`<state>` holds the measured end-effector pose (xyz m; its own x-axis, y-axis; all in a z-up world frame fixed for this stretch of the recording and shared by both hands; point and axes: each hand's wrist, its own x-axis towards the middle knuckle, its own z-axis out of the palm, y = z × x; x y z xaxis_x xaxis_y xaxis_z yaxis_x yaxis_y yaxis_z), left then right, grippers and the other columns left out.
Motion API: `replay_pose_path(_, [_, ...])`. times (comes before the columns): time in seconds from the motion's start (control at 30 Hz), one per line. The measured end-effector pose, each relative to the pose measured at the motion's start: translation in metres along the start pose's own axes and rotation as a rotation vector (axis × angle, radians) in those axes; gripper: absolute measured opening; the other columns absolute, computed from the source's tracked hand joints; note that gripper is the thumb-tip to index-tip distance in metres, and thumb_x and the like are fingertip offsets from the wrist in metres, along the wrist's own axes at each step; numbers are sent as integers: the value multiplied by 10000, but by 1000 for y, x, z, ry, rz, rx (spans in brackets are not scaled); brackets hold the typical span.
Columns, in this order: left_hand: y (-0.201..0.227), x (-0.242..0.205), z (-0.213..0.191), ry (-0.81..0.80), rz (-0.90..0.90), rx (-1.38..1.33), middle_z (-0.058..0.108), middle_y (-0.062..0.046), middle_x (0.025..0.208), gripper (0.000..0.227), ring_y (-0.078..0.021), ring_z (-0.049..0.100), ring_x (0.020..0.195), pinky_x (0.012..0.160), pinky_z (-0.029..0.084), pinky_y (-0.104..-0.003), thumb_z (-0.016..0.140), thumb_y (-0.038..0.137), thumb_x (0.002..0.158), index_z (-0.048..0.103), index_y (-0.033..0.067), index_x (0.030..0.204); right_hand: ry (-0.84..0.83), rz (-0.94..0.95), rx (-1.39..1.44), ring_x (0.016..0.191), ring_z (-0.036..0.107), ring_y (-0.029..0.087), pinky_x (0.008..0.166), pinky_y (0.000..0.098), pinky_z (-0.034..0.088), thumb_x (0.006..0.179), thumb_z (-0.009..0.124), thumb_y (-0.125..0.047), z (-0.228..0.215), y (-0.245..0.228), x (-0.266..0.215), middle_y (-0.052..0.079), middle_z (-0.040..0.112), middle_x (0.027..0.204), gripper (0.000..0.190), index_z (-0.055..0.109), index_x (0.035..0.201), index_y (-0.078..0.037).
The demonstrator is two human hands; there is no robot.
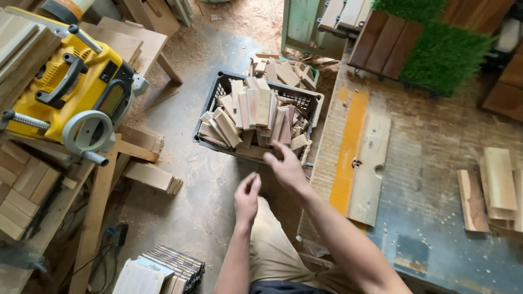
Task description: Sorting and stacking small wooden blocks on a workbench in a woodworking shop
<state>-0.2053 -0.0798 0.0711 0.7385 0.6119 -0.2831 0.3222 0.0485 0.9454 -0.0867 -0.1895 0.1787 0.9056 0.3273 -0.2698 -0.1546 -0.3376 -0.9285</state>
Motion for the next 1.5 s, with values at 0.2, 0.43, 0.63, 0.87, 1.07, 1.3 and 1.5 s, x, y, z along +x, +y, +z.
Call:
replay_pose_path(0.2, [23,183,51,147,35,190,653,-113,1348,596,-263,569,1326,1170,423,-406,804,477,846,663,161,1331,217,384,128,1459,417,310,1181,447,366,917,729,-472,47,89,150,224,447,1557,812,402,1576,-131])
replay_pose_path(0.43, [15,278,85,-37,-173,429,176,-244,1679,1110,-361,128,1578,1271,69,-582,727,622,863,157,73,1641,276,520,60,1529,294,298,1259,446,236,894,728,-498,58,108,217,194,295,1658,951,266,1629,-111])
replay_pose_path(0.63, [31,278,92,13,-170,500,321,-281,1598,1092,-389,239,1535,1292,52,-482,786,579,806,273,3,1579,217,567,-82,1555,139,424,1276,529,135,957,637,-509,56,71,230,283,86,1678,854,236,1644,-197])
replay_pose_path(0.87, [58,305,65,-179,-398,394,660,-122,1293,1016,-326,605,1270,1117,436,-441,978,646,513,565,214,1335,338,512,202,1372,522,321,1159,420,419,688,939,-409,41,109,251,190,561,1449,897,543,1465,-197])
replay_pose_path(1.07, [87,299,69,-308,-380,315,707,-154,1180,944,-319,664,1178,1030,501,-461,1014,534,517,614,143,1277,314,486,293,1376,500,311,1164,429,412,672,970,-376,34,96,239,171,559,1443,890,568,1446,-194])
replay_pose_path(1.3, [170,269,101,-425,-256,185,664,-228,1290,884,-367,615,1251,1060,467,-516,957,406,629,569,82,1355,491,386,291,1473,361,404,1227,526,315,888,686,-279,7,11,219,267,392,1579,772,402,1562,-32])
replay_pose_path(1.5, [153,263,164,-601,-273,275,524,-262,1477,1009,-428,459,1405,1168,381,-570,842,609,723,471,62,1484,728,498,140,1470,401,250,1226,415,317,870,659,-420,-35,62,242,78,434,1595,796,379,1597,-254])
